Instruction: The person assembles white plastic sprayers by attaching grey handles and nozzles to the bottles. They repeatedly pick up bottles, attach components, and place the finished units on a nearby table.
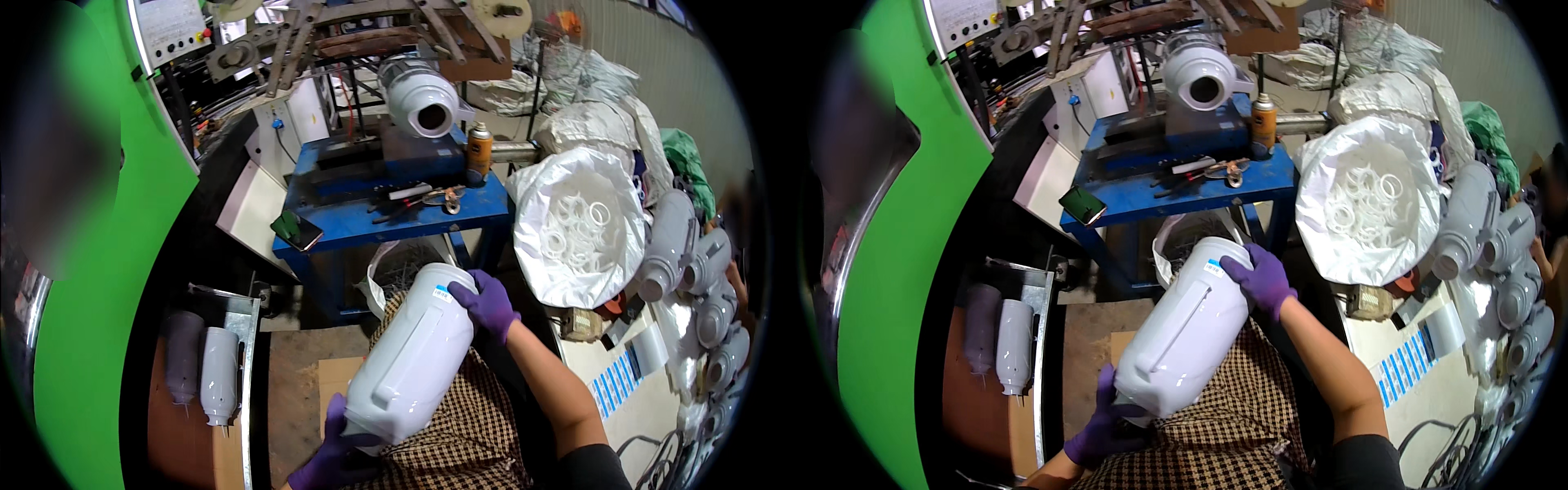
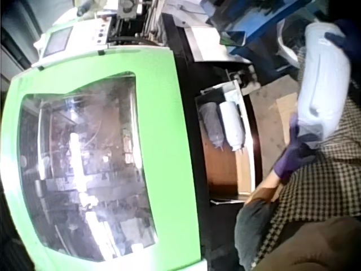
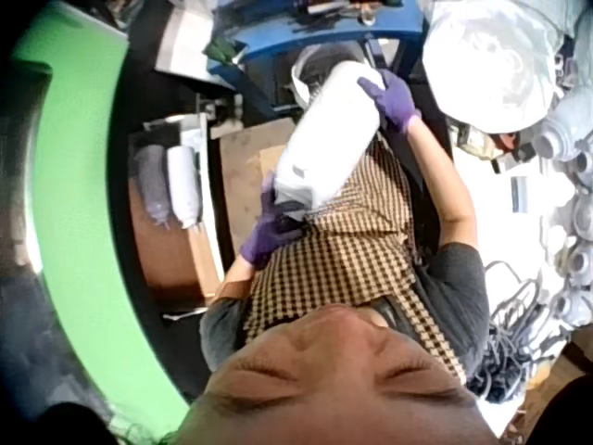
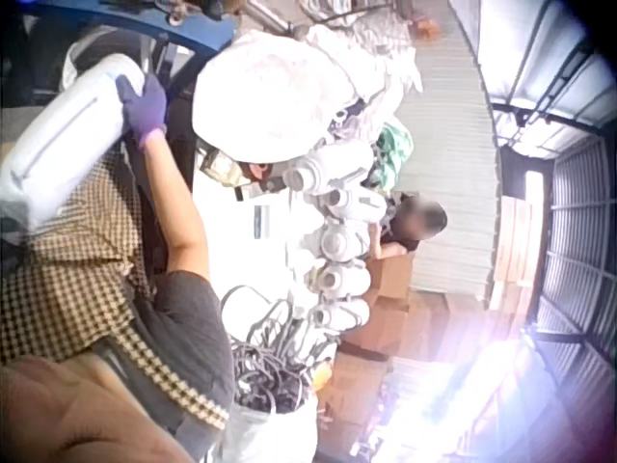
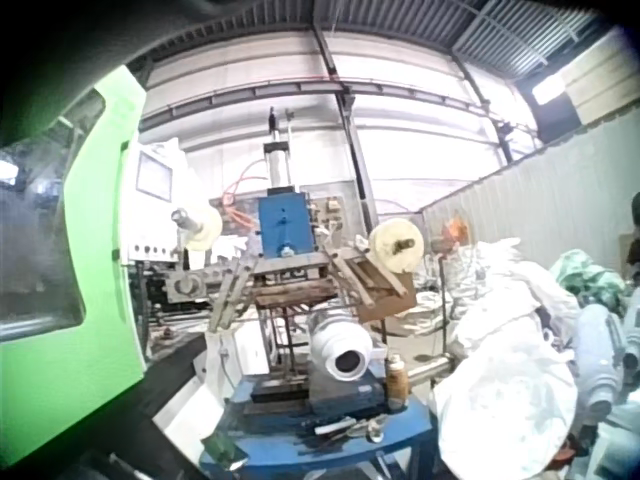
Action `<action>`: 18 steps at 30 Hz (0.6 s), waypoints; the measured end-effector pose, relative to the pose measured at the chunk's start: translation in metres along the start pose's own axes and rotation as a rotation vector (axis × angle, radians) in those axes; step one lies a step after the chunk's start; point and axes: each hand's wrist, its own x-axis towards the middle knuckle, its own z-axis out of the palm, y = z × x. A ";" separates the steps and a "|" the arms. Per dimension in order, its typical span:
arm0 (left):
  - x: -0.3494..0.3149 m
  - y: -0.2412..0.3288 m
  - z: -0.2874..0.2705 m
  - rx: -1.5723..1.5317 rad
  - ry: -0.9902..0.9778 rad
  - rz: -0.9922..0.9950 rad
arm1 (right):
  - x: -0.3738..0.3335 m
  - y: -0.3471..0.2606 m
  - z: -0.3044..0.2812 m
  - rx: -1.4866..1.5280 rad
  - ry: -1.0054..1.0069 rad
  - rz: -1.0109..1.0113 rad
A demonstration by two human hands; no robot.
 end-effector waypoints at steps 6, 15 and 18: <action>-0.001 -0.015 0.001 -0.116 0.520 -0.194 | 0.049 -0.091 -0.001 -0.305 -0.039 -0.418; 0.070 0.012 -0.041 -0.706 0.949 -0.053 | 0.160 -0.117 -0.044 -0.838 0.525 -0.729; 0.085 0.024 -0.073 -0.604 0.916 0.016 | 0.036 -0.074 -0.066 -0.754 0.693 -1.116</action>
